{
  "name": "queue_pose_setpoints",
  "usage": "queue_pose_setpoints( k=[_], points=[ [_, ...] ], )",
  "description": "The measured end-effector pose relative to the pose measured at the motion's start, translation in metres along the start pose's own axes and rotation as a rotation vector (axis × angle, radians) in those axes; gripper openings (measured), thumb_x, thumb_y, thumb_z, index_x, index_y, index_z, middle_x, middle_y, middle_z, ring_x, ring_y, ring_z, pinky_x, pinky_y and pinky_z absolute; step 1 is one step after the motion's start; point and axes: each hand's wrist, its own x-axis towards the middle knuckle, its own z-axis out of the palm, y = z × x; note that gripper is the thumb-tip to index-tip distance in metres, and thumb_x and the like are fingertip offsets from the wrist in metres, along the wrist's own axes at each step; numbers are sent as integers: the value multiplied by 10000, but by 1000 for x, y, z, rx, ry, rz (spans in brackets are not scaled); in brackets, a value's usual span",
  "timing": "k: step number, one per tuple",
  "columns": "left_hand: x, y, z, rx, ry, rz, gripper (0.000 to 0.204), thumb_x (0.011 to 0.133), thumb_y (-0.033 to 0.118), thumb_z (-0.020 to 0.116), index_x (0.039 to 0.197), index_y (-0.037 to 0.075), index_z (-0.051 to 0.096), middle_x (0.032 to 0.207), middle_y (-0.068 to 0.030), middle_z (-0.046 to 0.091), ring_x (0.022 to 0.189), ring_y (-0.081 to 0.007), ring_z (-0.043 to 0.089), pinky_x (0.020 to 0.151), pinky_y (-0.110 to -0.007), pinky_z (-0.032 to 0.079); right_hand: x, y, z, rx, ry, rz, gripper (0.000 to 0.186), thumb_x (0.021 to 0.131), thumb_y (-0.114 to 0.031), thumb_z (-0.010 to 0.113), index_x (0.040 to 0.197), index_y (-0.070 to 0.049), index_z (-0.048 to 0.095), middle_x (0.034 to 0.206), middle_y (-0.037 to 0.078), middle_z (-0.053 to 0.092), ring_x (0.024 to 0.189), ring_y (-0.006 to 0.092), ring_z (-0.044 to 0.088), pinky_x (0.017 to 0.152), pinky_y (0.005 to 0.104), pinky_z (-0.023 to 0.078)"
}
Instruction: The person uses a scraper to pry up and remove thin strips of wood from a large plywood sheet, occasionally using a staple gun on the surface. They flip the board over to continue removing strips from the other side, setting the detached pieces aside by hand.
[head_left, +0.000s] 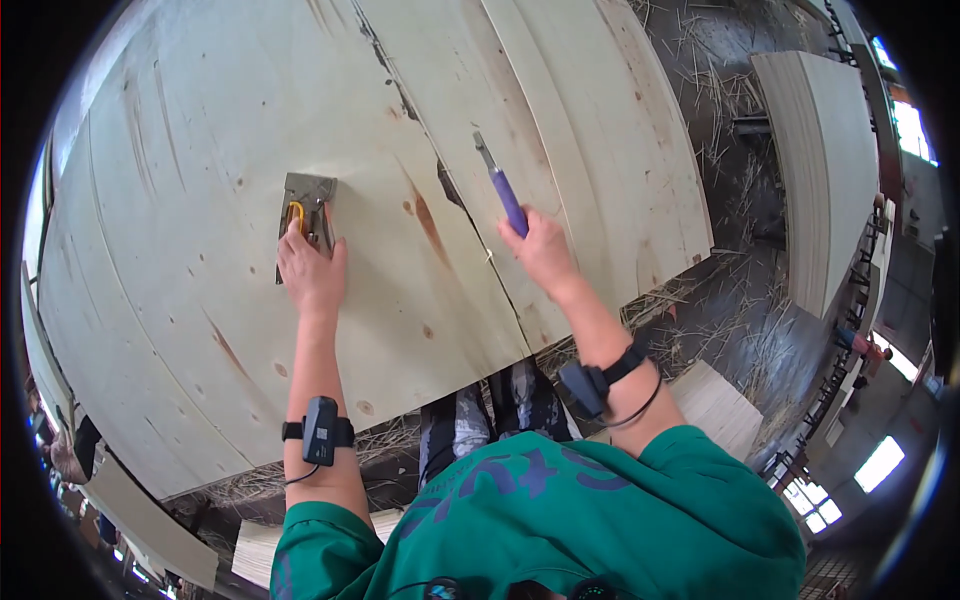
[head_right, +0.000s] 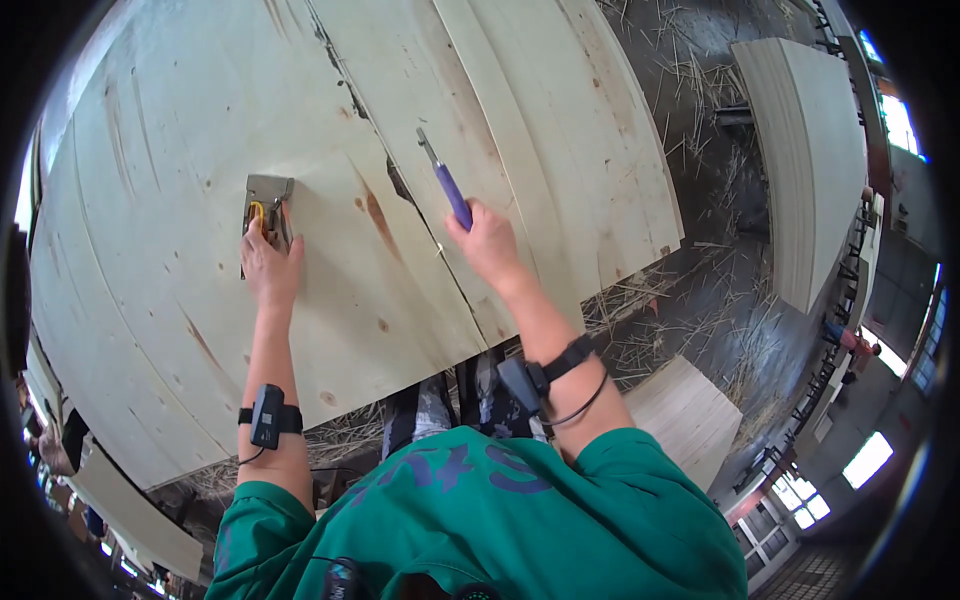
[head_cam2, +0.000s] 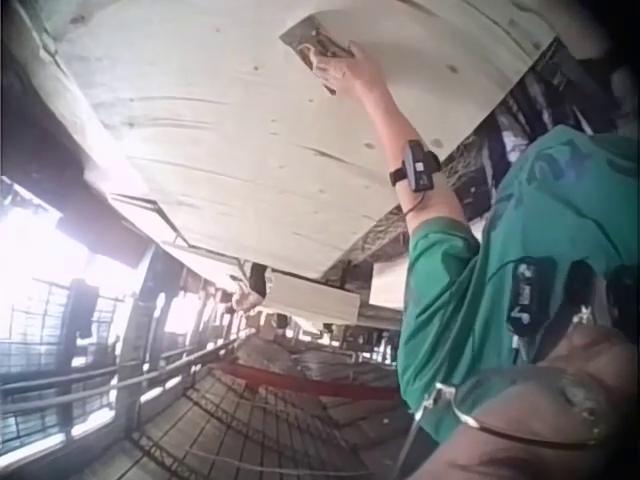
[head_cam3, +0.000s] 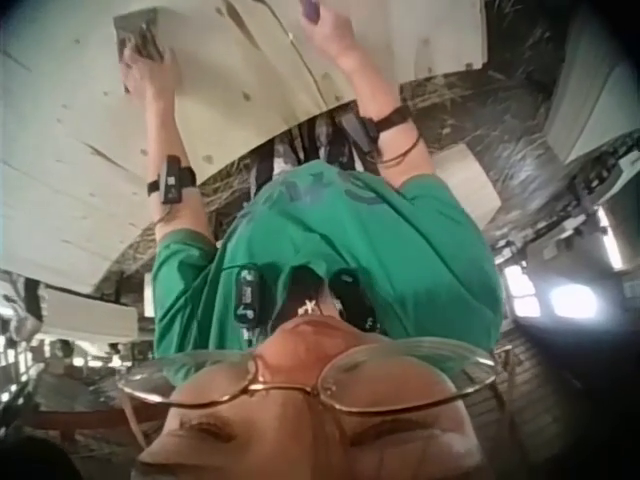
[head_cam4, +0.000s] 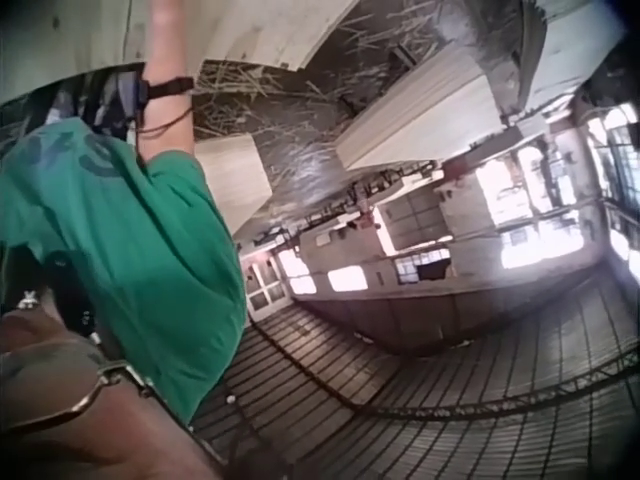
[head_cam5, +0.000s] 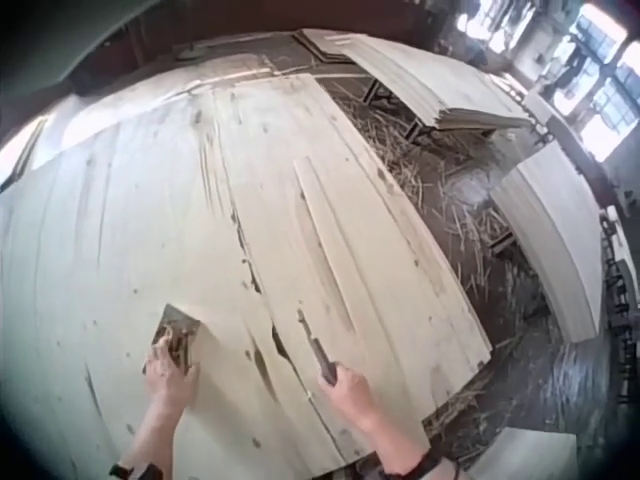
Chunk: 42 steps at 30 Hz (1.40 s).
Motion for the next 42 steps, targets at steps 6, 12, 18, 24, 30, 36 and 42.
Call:
queue_pose_setpoints(
  k=[6, 12, 18, 24, 30, 36, 42],
  points=[
    [19, -2, -33, -212, -321, -202, 505, 789, 119, 605, 1263, 21, 460, 1118, -116, 542, 1047, -255, 537, 901, -376, 456, -79, 23, 27, 166, -27, 120, 269, 854, -300, 699, 877, -35, 655, 744, 174, 675, 699, 362, 666, 644, 441, 518],
    [-66, 57, -3, -944, -719, -361, 299, 809, 94, 553, 1104, 51, 524, 844, -5, 504, 751, -130, 491, 669, -308, 451, -85, 37, 32, 38, 27, 138, 277, 831, -290, 720, 891, -25, 668, 755, 177, 682, 718, 360, 672, 663, 438, 521],
    [-110, 117, 32, -766, -742, -239, 400, 843, 154, 592, 1221, 32, 543, 917, -90, 627, 778, -187, 609, 669, -333, 512, -75, 20, 25, 20, -4, 167, 282, 814, -296, 718, 878, -26, 670, 779, 199, 679, 764, 385, 668, 692, 460, 516],
    [-116, 160, 27, -442, -643, -185, 443, 879, 328, 586, 1184, 7, 561, 995, -197, 676, 919, -340, 659, 816, -415, 503, -75, 27, 19, 34, 10, 135, 267, 804, -293, 720, 862, -38, 667, 768, 207, 671, 769, 401, 659, 708, 486, 513],
    [-124, 194, 29, -278, -467, -223, 490, 904, 464, 579, 1145, 37, 580, 1082, -267, 664, 1051, -437, 620, 893, -474, 489, -69, 28, 9, 15, 21, 115, 290, 806, -320, 727, 882, -46, 668, 780, 199, 677, 771, 402, 659, 709, 491, 517],
    [-131, 200, 37, -225, -350, -234, 501, 905, 514, 573, 1113, 59, 592, 1043, -263, 672, 1037, -438, 625, 882, -485, 488, -75, 27, -8, -59, -6, 140, 311, 837, -348, 716, 894, -55, 632, 831, 177, 685, 809, 384, 663, 721, 496, 521],
    [-152, 187, 29, -390, -428, -199, 485, 906, 513, 572, 1095, 67, 600, 1012, -267, 676, 1020, -441, 629, 871, -478, 490, -97, 44, -12, -127, 5, 50, 312, 853, -348, 703, 924, -63, 600, 834, 173, 683, 809, 379, 668, 713, 495, 523]
  ],
)
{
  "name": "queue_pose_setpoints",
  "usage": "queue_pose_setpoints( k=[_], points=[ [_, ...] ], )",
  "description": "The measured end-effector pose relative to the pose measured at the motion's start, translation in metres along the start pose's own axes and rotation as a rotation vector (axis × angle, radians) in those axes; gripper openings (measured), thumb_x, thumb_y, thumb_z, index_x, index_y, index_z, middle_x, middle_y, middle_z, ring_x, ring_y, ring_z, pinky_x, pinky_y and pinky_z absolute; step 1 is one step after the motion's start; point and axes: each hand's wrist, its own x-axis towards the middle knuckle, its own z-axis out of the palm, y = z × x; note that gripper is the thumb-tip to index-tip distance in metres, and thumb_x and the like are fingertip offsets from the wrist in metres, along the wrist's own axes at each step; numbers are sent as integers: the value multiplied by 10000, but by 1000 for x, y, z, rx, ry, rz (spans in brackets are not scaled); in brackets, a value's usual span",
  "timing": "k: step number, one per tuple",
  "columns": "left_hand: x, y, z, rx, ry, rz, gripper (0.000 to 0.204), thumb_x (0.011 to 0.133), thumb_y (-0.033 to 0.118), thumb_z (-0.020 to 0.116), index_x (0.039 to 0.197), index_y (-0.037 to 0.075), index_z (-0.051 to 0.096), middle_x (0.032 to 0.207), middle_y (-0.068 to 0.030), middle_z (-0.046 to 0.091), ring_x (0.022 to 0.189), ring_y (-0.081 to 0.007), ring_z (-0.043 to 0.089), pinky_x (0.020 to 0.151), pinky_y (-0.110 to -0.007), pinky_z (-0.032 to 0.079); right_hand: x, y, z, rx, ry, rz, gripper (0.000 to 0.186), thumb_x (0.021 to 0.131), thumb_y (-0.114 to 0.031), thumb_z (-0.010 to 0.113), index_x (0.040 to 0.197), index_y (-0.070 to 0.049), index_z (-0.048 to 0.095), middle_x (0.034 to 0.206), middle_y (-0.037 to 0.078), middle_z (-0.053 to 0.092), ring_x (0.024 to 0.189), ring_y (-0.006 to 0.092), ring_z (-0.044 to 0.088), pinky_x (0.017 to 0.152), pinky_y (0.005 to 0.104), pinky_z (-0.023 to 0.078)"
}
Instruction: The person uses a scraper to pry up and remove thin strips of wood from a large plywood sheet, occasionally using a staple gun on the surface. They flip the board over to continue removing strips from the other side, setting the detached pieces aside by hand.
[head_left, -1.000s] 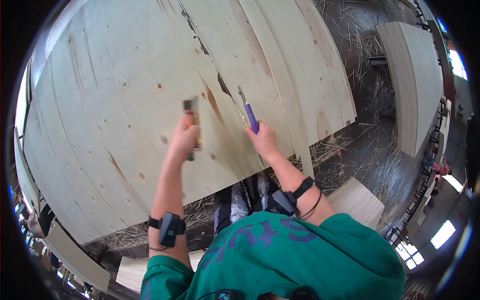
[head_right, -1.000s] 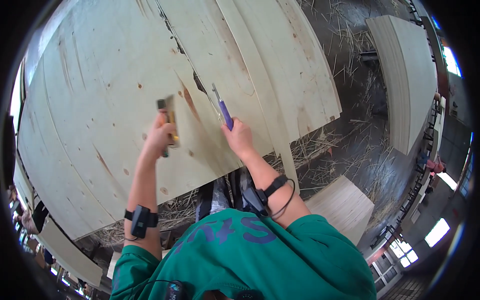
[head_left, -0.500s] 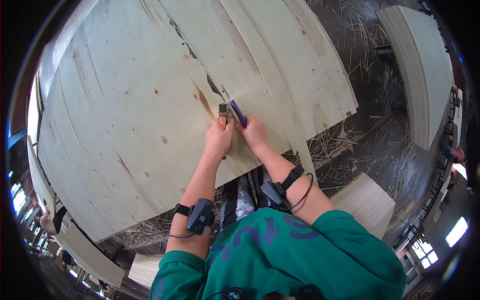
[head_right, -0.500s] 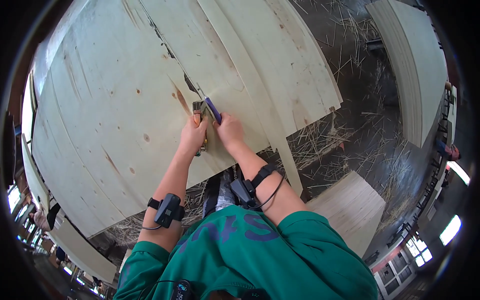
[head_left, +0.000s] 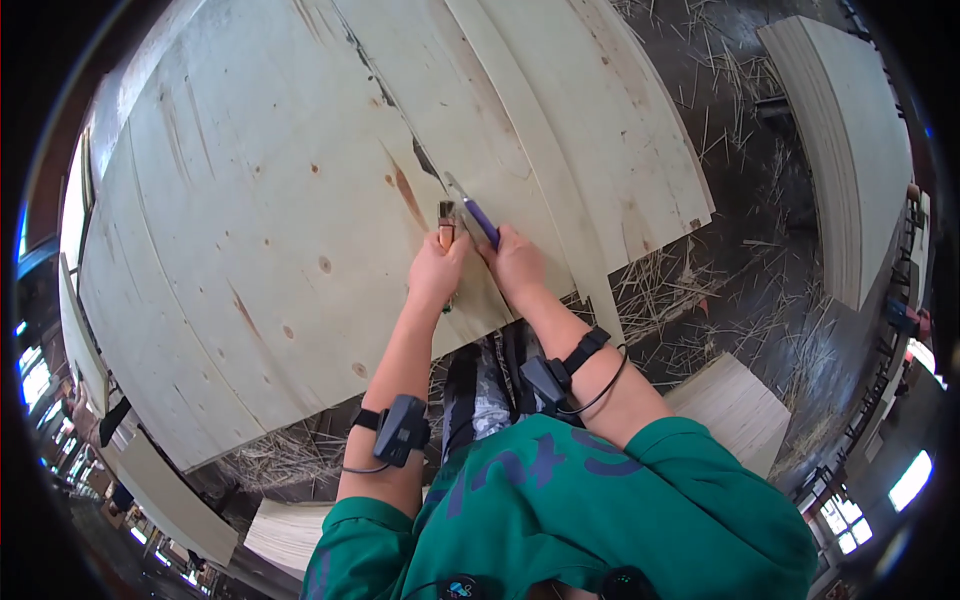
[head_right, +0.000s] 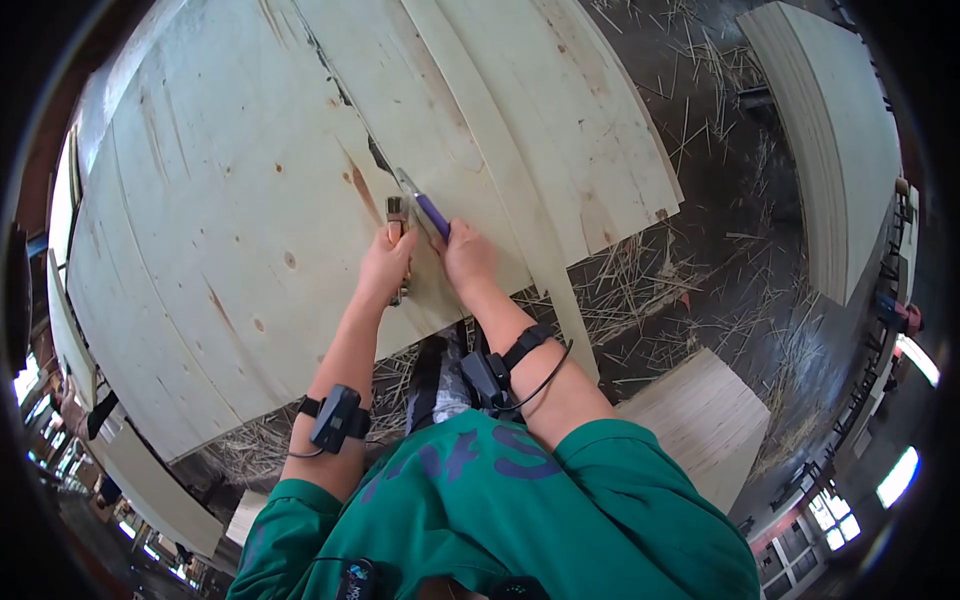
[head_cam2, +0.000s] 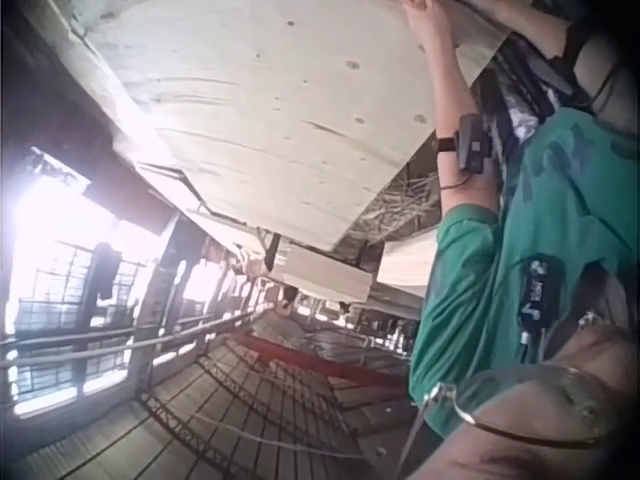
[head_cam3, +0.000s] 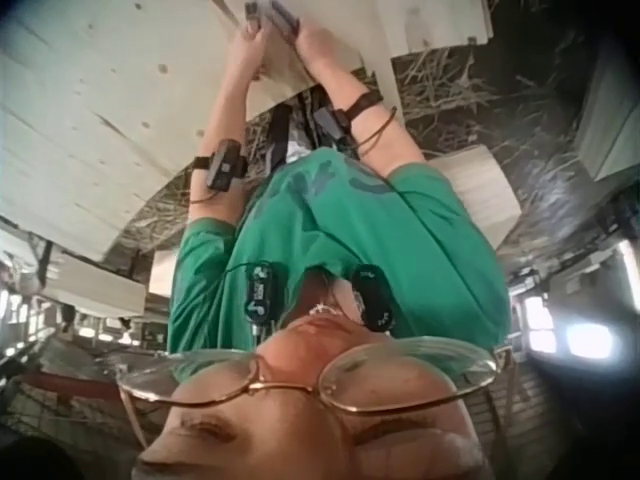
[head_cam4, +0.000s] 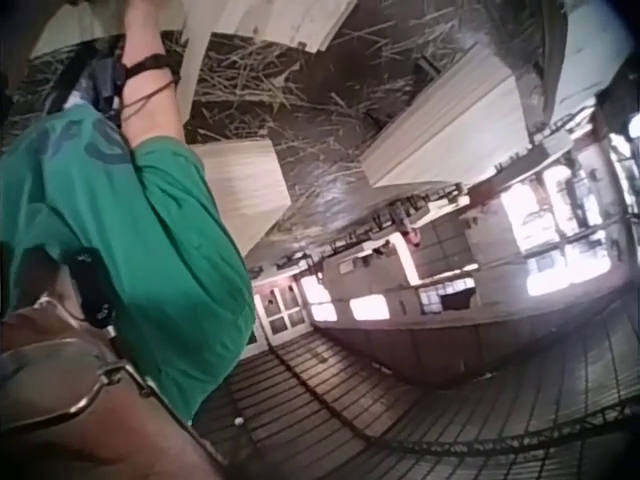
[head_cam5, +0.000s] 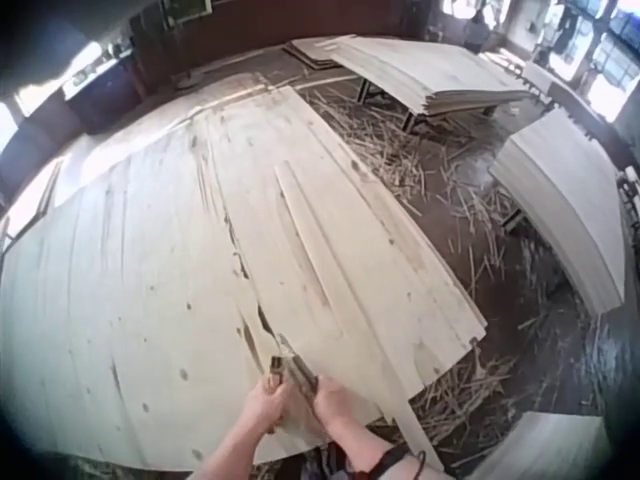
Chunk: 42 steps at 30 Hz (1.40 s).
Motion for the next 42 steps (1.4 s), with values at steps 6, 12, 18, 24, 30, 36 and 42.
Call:
queue_pose_setpoints(
  k=[6, 12, 18, 24, 30, 36, 42],
  points=[
    [-61, -38, 33, 36, -149, -29, 484, 906, 507, 575, 1086, 57, 595, 1010, -264, 678, 1012, -438, 633, 864, -480, 490, -43, 34, -20, -78, -105, 69, 327, 855, -373, 698, 932, -70, 599, 810, 185, 681, 776, 401, 668, 678, 501, 524],
    [-64, -32, 47, 162, 36, -10, 456, 896, 502, 604, 1048, 72, 592, 935, -231, 690, 934, -422, 658, 806, -505, 508, -81, 113, -72, 125, 67, 117, 329, 896, -350, 676, 979, -40, 602, 721, 184, 649, 702, 398, 653, 624, 471, 486],
    [-66, -58, 48, 105, 176, 58, 399, 890, 503, 623, 974, 113, 610, 825, -185, 691, 808, -411, 672, 701, -507, 527, -125, 189, -87, 25, 342, 248, 319, 939, -322, 649, 1075, -39, 595, 915, 171, 669, 820, 325, 649, 761, 421, 494],
    [-117, -174, -21, 56, 111, 38, 460, 887, 538, 623, 1027, 100, 637, 885, -212, 687, 882, -411, 661, 770, -508, 513, -219, 230, -44, 181, 74, 318, 425, 947, -324, 649, 1233, -18, 575, 1018, 138, 688, 906, 259, 647, 844, 371, 490],
    [-153, -394, -220, 39, 353, -109, 349, 909, 328, 623, 1118, 49, 605, 1057, -222, 650, 1015, -400, 636, 851, -483, 511, -231, 133, 18, 480, 50, 238, 380, 955, -288, 663, 1218, -21, 596, 1005, 46, 657, 906, 152, 599, 850, 316, 486],
    [-226, -656, -343, 60, 343, -326, 325, 894, 229, 531, 1144, 24, 555, 1114, -258, 622, 1050, -455, 599, 887, -535, 488, -281, -98, 141, 838, -200, 231, 338, 938, -301, 688, 1160, -63, 600, 943, 17, 634, 859, 135, 587, 778, 313, 495],
    [-254, -735, -439, -36, 79, -252, 350, 865, 308, 606, 1093, 42, 605, 1068, -251, 655, 1064, -425, 611, 901, -502, 486, -321, -244, 308, 547, -90, 69, 324, 918, -301, 694, 1104, -46, 623, 923, 12, 635, 785, 145, 584, 723, 326, 499]
  ],
)
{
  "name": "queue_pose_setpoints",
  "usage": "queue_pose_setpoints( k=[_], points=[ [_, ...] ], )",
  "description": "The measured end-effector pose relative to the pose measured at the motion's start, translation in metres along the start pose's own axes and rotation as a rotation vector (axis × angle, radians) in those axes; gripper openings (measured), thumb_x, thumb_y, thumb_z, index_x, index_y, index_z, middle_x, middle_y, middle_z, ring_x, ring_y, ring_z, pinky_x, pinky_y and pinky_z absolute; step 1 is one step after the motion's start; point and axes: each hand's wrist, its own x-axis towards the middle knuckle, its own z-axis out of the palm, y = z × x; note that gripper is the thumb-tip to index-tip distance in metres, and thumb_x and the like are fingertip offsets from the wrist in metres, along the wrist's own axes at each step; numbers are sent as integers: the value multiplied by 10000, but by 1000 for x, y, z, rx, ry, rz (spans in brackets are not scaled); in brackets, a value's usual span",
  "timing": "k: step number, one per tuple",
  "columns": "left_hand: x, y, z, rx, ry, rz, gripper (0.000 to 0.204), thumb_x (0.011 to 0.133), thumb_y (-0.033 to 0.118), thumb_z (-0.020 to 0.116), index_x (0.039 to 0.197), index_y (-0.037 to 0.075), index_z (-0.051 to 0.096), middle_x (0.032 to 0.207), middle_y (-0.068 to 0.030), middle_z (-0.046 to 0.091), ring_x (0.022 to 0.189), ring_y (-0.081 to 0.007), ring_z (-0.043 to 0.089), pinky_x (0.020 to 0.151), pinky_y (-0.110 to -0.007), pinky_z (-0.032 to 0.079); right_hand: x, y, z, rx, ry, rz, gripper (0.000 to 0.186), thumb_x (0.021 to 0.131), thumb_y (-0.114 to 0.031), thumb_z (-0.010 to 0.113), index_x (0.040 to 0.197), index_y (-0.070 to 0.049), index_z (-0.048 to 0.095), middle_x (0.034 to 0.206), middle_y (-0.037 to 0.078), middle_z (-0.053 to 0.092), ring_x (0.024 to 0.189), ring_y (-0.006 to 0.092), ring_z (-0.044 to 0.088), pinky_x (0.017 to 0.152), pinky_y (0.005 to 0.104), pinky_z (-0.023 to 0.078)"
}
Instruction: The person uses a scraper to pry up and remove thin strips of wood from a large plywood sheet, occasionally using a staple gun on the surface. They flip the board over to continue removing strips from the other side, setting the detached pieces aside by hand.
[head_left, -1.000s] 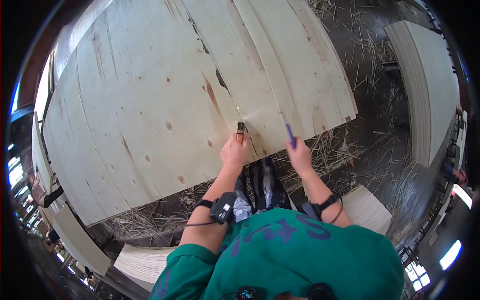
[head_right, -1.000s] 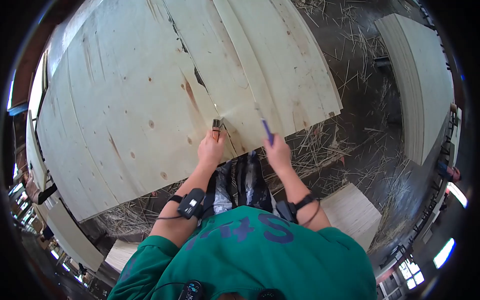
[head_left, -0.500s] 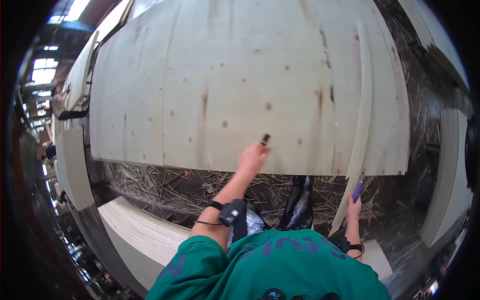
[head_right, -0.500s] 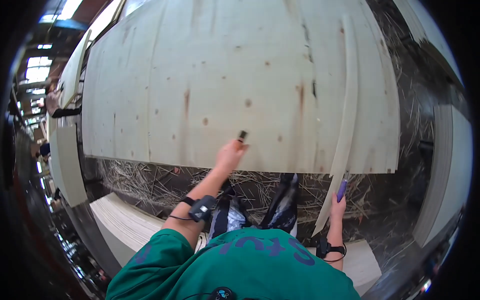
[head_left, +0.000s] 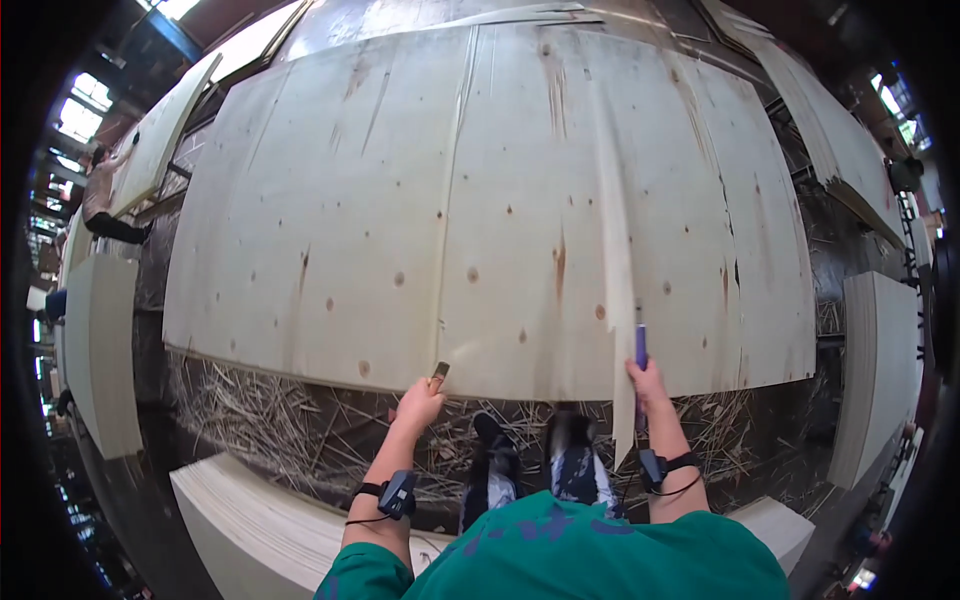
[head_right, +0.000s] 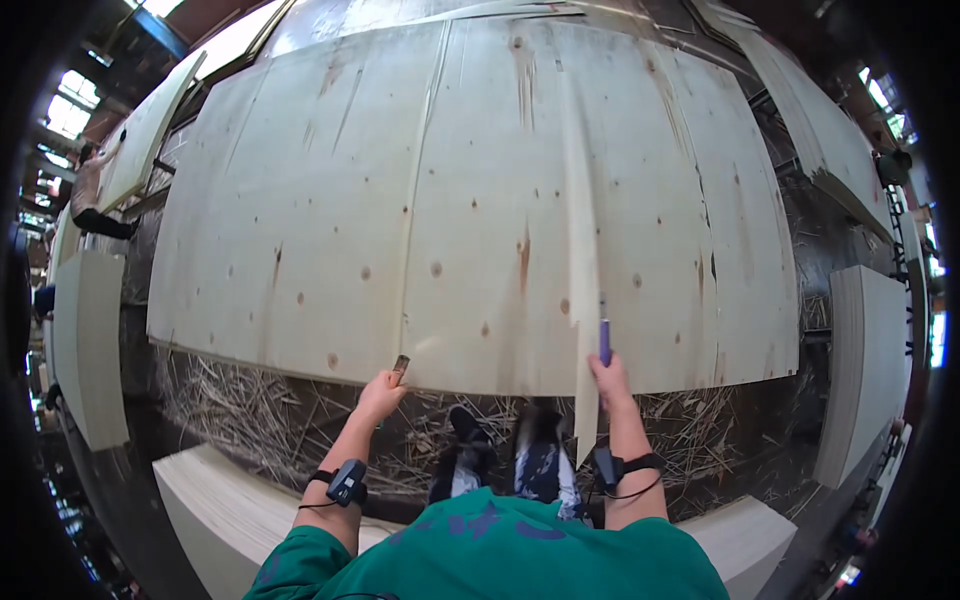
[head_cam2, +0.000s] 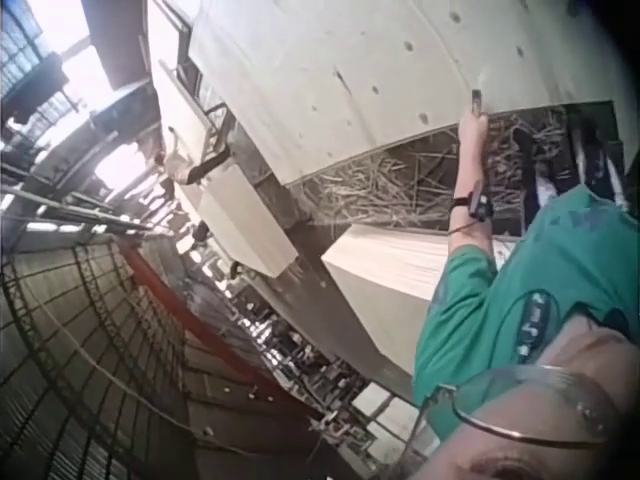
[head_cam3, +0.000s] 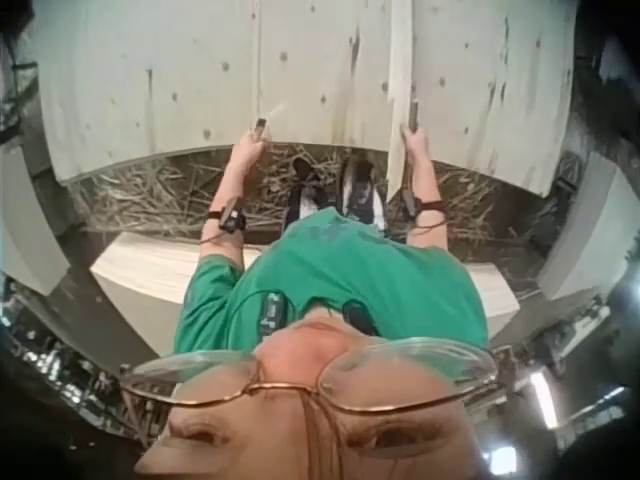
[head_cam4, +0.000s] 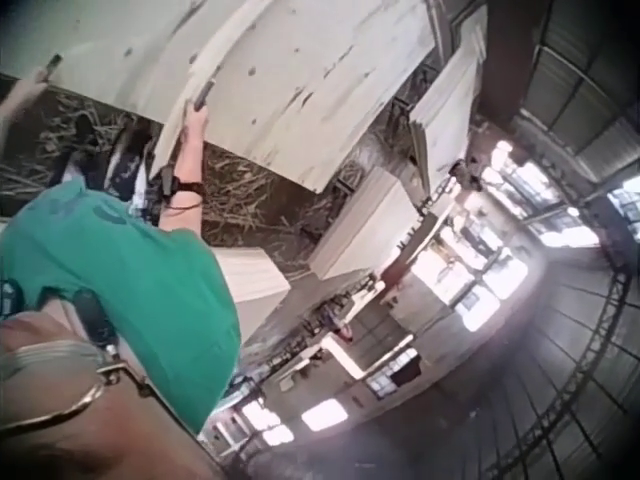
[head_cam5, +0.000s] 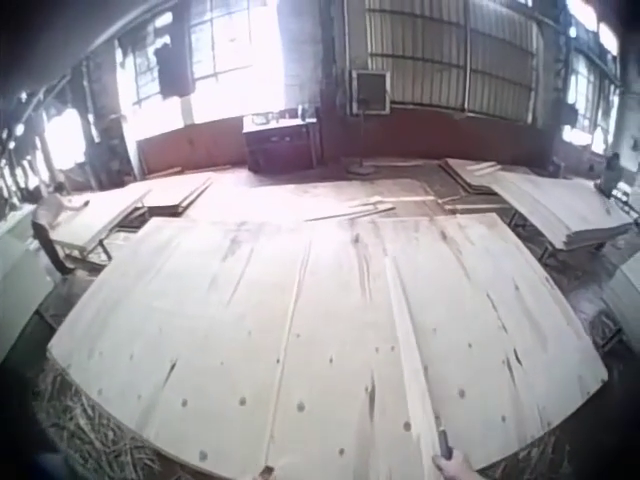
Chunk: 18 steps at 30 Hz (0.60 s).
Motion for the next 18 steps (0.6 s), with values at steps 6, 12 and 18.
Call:
queue_pose_setpoints(
  k=[6, 12, 18],
  points=[
    [142, -94, -179, 161, 437, 52, 408, 836, 312, 733, 1099, 37, 586, 1068, -212, 626, 1016, -391, 604, 864, -497, 499, 28, -117, 185, -348, -70, -101, 402, 870, -306, 698, 1178, -56, 633, 992, 135, 692, 914, 284, 654, 847, 391, 509],
    [262, -104, -291, 375, 539, -20, 473, 826, 338, 750, 1158, 71, 545, 1204, -153, 567, 1137, -340, 547, 907, -487, 482, 124, -154, 258, -755, 250, -293, 334, 871, -274, 691, 1125, -63, 633, 912, 159, 687, 861, 348, 667, 783, 435, 517],
    [437, -95, -376, 658, 674, 230, 612, 838, 424, 719, 1311, 109, 490, 1319, -105, 508, 1264, -308, 470, 1066, -468, 380, 214, -260, 375, -441, 236, -293, 259, 896, -230, 678, 1070, -42, 641, 738, 85, 640, 601, 194, 638, 569, 343, 516]
  ],
)
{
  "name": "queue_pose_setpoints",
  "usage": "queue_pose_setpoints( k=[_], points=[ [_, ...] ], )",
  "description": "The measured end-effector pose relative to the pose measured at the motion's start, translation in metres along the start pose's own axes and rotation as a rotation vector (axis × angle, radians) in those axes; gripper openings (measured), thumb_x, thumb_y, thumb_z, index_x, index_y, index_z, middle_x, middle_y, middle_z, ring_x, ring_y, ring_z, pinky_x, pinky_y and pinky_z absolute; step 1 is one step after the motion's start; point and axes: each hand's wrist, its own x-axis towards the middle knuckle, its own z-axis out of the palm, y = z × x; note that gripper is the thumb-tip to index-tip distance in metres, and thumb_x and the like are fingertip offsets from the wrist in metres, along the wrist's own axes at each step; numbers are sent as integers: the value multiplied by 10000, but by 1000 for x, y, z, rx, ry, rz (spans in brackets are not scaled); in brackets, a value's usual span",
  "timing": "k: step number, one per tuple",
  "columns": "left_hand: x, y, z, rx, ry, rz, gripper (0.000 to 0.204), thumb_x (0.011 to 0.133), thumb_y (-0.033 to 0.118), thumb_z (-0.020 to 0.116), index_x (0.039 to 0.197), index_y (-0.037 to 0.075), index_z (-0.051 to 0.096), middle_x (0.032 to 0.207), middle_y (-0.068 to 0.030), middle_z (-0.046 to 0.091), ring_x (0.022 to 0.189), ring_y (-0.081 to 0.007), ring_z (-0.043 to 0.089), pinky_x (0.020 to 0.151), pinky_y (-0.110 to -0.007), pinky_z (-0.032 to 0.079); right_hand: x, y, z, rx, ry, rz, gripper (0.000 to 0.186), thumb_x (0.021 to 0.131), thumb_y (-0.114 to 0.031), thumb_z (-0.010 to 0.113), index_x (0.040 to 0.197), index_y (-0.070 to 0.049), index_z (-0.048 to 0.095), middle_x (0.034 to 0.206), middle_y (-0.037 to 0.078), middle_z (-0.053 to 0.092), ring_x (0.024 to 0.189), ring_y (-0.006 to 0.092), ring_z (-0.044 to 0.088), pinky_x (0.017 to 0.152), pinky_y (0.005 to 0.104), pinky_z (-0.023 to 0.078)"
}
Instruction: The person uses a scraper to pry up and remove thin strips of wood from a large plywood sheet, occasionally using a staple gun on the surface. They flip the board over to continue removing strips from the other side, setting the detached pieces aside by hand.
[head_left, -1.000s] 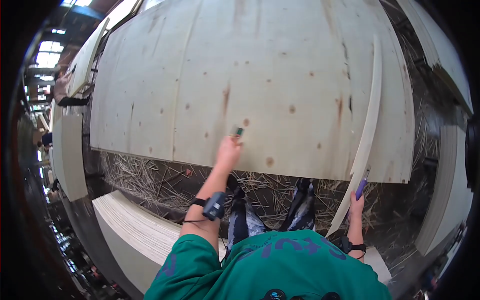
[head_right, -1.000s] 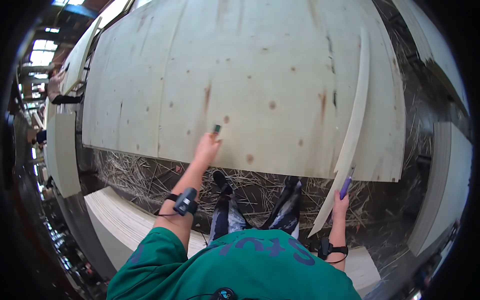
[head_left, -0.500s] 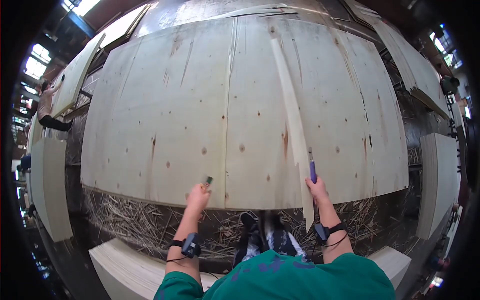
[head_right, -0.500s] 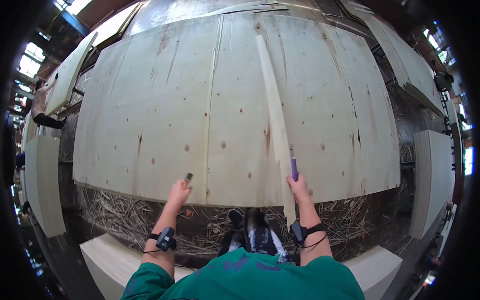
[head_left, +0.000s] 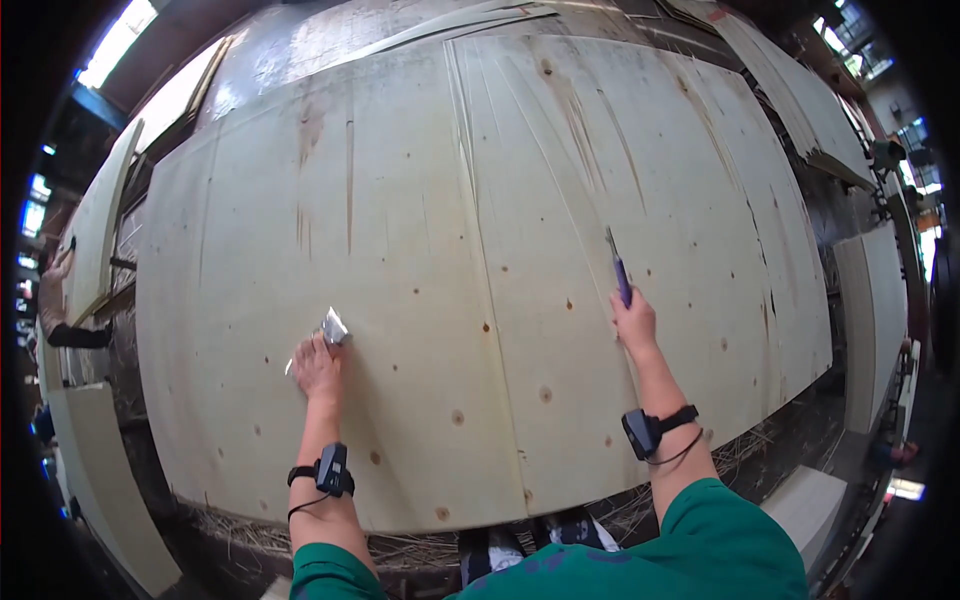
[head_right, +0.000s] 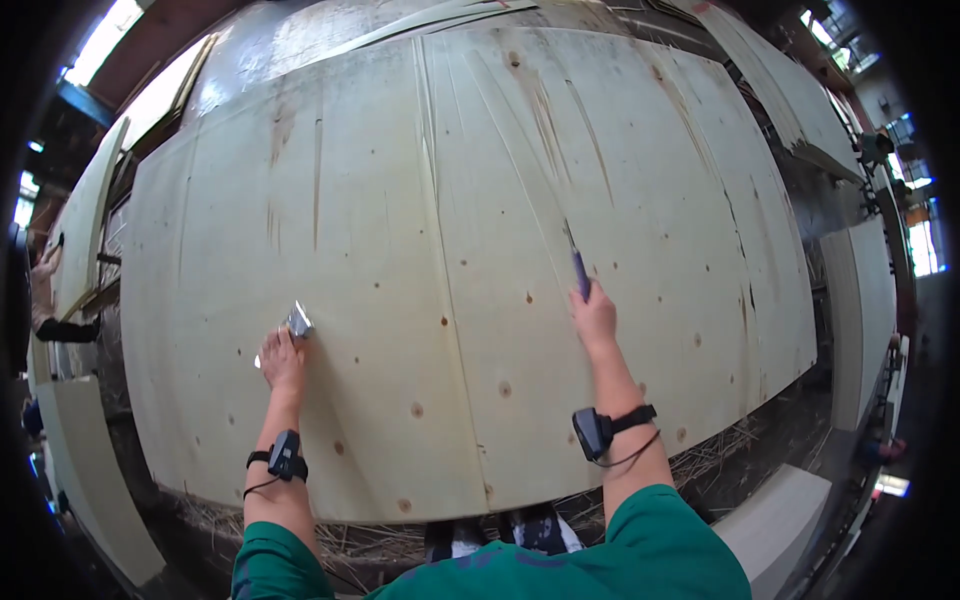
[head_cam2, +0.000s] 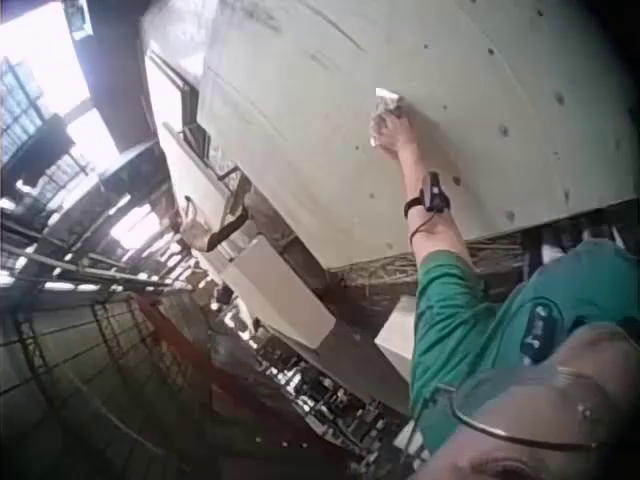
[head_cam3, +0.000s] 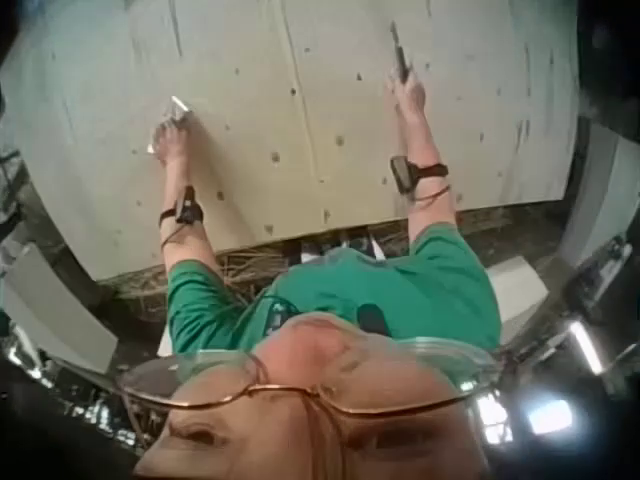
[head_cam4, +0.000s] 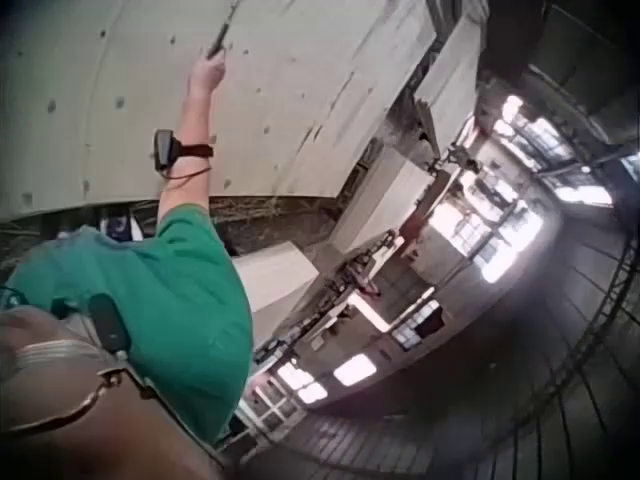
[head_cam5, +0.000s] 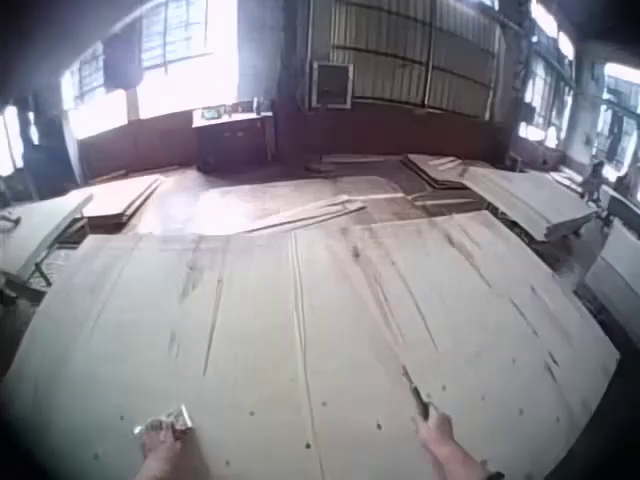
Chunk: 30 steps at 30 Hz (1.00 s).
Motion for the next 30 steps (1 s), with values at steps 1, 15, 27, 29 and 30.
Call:
queue_pose_setpoints(
  k=[1, 15, 27, 29, 30],
  points=[
    [36, 5, 10, 1, -4, 11, 612, 838, 424, 719, 1311, 109, 490, 1319, -105, 508, 1264, -308, 470, 1066, -468, 380, 16, -39, 25, 183, -70, 107, 263, 897, -228, 679, 1067, -30, 642, 713, 59, 624, 556, 139, 614, 520, 304, 501],
    [150, 90, 37, -68, 276, -89, 748, 884, 453, 584, 1468, 41, 364, 1488, -112, 396, 1389, -261, 358, 1154, -462, 265, 259, -265, 278, -287, -293, 53, 411, 793, -434, 710, 914, -41, 706, 811, 155, 711, 810, 335, 689, 737, 425, 544],
    [157, 99, 34, -108, 340, -32, 739, 855, 368, 575, 1477, 45, 342, 1500, -107, 375, 1398, -268, 348, 1164, -474, 244, 229, -185, 131, 313, 565, -191, 265, 876, -336, 711, 789, -95, 643, 642, -30, 604, 599, 179, 569, 565, 341, 448],
    [156, 99, 39, -104, 345, -27, 738, 853, 363, 573, 1476, 42, 342, 1498, -110, 376, 1396, -276, 348, 1163, -476, 243, 214, -184, 38, 868, 551, 72, 266, 868, -250, 737, 727, -183, 522, 601, -55, 453, 503, 56, 394, 488, 229, 319],
    [155, 99, 38, -111, 364, -29, 737, 851, 357, 571, 1474, 39, 342, 1496, -112, 376, 1395, -284, 349, 1162, -478, 243, 207, -162, -11, 888, 667, 52, 253, 864, -239, 741, 750, -172, 525, 633, -50, 473, 521, 67, 417, 494, 230, 330]
  ],
)
